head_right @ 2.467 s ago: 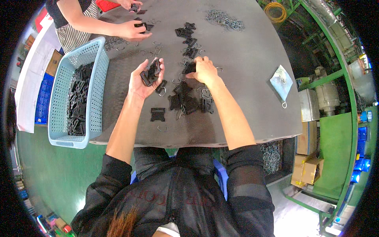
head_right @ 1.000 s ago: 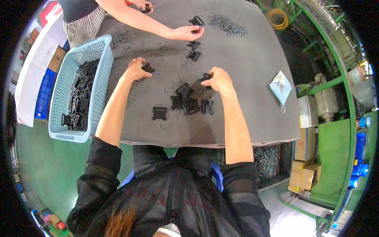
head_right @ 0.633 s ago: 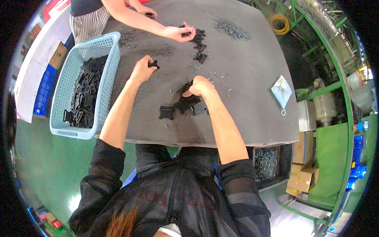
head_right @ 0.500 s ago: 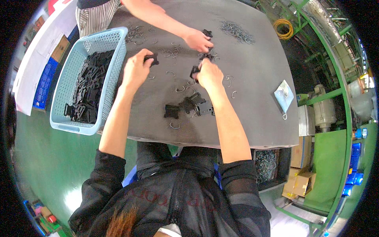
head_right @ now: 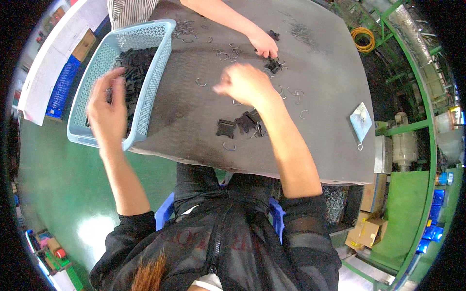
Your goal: The person sorts small black plastic parts at a table, kemudian moves to another area where they wipe the inside of black plastic storage containers using a cloth and handle paper documents stored within the bins.
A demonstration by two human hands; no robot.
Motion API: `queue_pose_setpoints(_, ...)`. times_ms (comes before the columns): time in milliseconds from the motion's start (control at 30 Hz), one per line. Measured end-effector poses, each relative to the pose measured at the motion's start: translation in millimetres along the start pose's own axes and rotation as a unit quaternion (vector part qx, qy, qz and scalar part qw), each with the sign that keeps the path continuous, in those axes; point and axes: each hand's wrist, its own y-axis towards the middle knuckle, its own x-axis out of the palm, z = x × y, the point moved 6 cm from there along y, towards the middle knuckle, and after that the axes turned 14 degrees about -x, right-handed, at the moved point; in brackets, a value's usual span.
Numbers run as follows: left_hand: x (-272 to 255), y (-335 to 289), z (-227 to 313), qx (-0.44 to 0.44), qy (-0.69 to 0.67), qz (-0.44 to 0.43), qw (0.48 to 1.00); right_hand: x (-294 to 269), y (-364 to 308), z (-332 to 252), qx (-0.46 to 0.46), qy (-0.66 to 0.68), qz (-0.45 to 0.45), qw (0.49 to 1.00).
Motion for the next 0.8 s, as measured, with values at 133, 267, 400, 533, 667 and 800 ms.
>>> queue_pose_setpoints(133, 87.1, -54.5, 30.3, 0.031, -0.097, -0.217, 0.971, 36.1, -72.4, 51.7, 0.139, -0.157, -0.073, 0.975)
queue_pose_setpoints(267, 161.1, -98.1, 60.6, 0.034, -0.195, -0.374, 0.906, 33.1, -86.2, 57.1, 0.123, -0.086, 0.031, 0.988)
queue_pose_setpoints(400, 192.1, -108.1, 90.0, 0.027, -0.237, -0.449, 0.861, 5.2, -100.2, 59.4, 0.083, 0.140, 0.183, 0.970)
queue_pose_setpoints(533, 195.2, -98.9, 114.8, 0.026, -0.230, -0.491, 0.840, 8.7, -112.9, 79.4, 0.077, 0.444, 0.246, 0.858)
queue_pose_setpoints(667, 203.6, -91.2, 114.9, 0.033, -0.240, -0.439, 0.865, 12.6, -142.7, 101.8, 0.110, 0.429, 0.229, 0.867)
queue_pose_setpoints(800, 216.1, -89.2, 115.5, 0.119, -0.092, -0.420, 0.895, 23.9, -172.0, 126.5, 0.233, -0.010, 0.061, 0.970)
